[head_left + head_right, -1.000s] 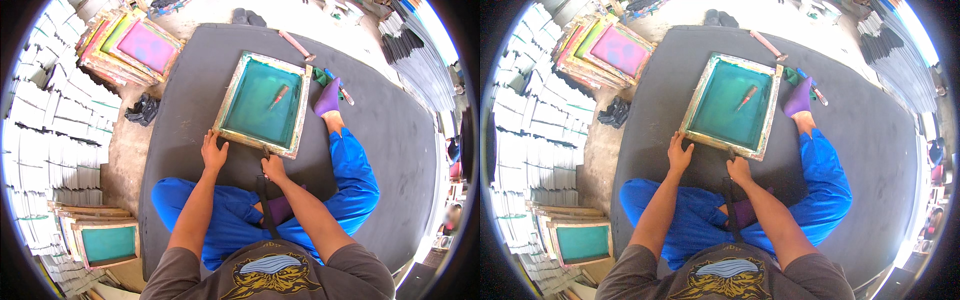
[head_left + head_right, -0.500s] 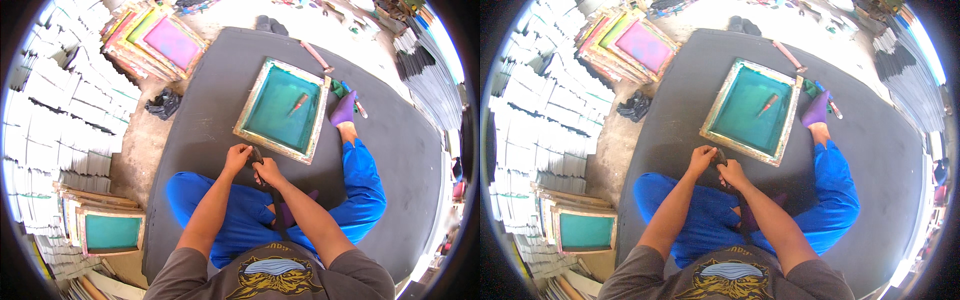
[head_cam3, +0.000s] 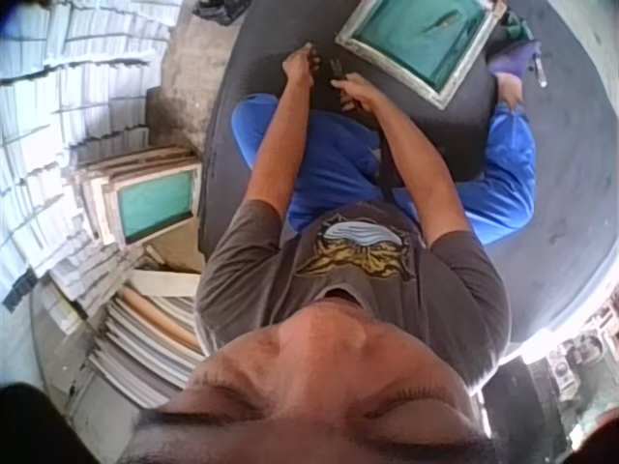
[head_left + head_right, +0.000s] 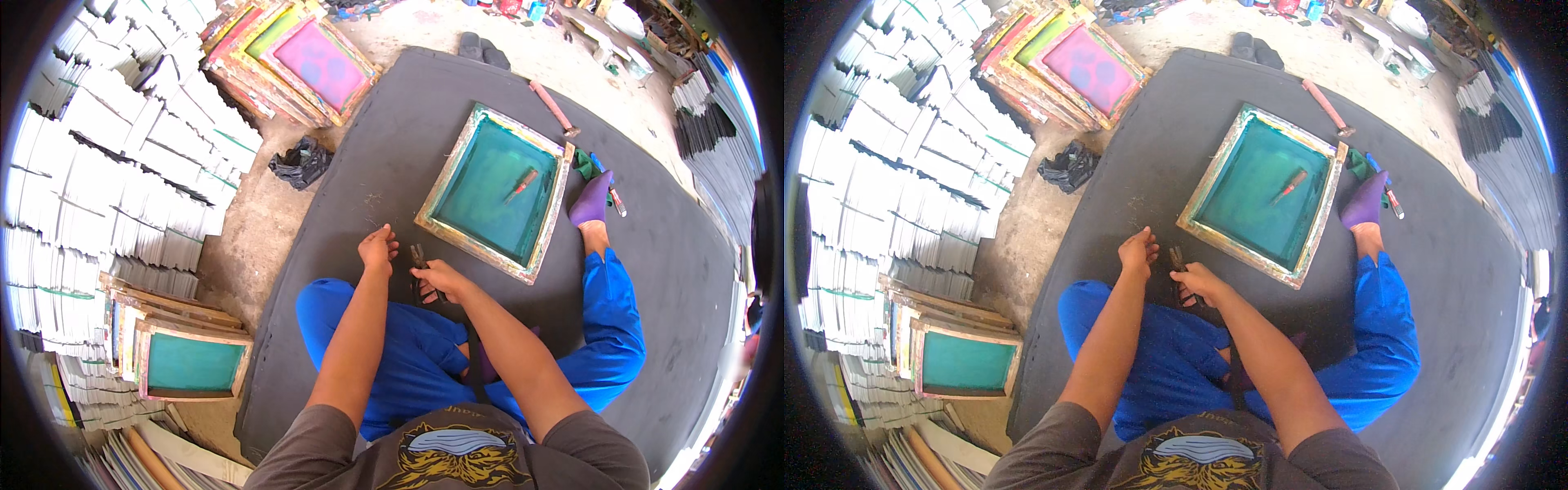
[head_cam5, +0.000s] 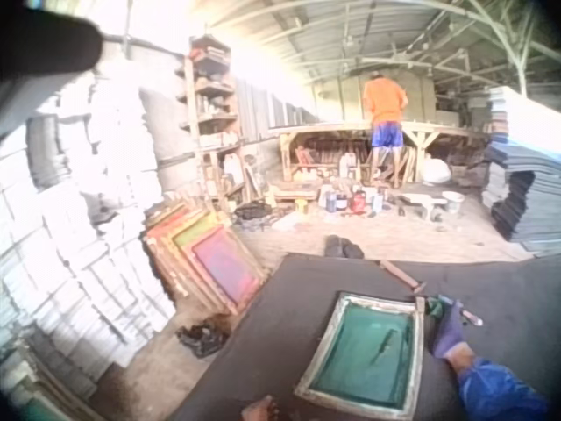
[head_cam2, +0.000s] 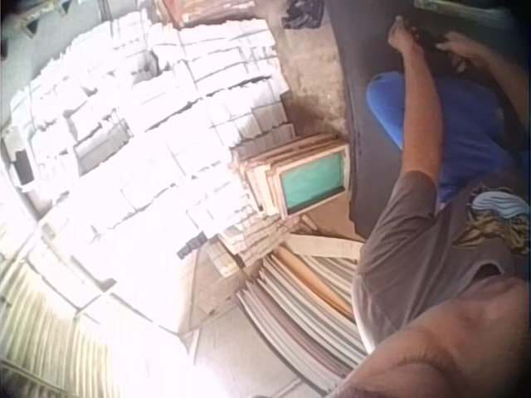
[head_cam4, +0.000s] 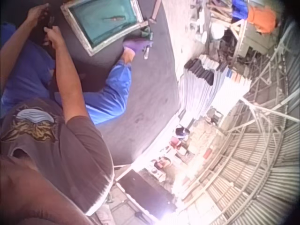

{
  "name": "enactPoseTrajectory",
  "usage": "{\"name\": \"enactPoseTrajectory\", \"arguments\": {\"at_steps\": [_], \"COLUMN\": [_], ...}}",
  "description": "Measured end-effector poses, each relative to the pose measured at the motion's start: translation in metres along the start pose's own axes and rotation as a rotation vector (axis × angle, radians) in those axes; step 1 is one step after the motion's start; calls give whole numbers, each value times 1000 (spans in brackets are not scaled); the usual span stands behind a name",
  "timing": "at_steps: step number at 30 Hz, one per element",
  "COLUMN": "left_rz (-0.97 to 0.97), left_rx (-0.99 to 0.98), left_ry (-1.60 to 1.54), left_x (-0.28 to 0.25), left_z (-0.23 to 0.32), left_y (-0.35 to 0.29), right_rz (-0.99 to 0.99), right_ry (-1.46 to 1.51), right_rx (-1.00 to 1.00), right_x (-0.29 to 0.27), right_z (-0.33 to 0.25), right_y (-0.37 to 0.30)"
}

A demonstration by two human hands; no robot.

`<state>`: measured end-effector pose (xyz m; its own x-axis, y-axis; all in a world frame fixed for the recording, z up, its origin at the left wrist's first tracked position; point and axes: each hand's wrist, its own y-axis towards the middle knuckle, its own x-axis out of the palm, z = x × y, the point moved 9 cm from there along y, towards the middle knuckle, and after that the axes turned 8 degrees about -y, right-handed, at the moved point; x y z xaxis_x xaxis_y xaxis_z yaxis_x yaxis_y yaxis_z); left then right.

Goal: The person sits on the floor and uses pliers to trim excess material along the edge of a green screen printing frame. The person repeatedly adjusts the frame and uses the pliers to pull and cut material from the frame's border.

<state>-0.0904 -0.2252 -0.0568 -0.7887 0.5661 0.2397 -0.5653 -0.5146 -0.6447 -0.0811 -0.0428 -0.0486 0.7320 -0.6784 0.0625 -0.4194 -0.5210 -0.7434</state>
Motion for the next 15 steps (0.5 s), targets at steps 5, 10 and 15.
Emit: {"name": "enactPoseTrajectory", "arguments": {"at_steps": [5, 10, 15], "left_rz": [138, -58, -226], "left_rx": [-45, 85, 663], "left_ry": [-17, 313, 794], "left_x": [-16, 20, 71], "left_z": [-3, -5, 18], "left_y": [19, 0, -43], "right_rz": [-3, 42, 53], "right_ry": [88, 91, 108], "right_rx": [43, 107, 192], "right_x": [-18, -75, -127], "right_z": [30, 59, 68], "right_y": [-17, -59, -91]}}
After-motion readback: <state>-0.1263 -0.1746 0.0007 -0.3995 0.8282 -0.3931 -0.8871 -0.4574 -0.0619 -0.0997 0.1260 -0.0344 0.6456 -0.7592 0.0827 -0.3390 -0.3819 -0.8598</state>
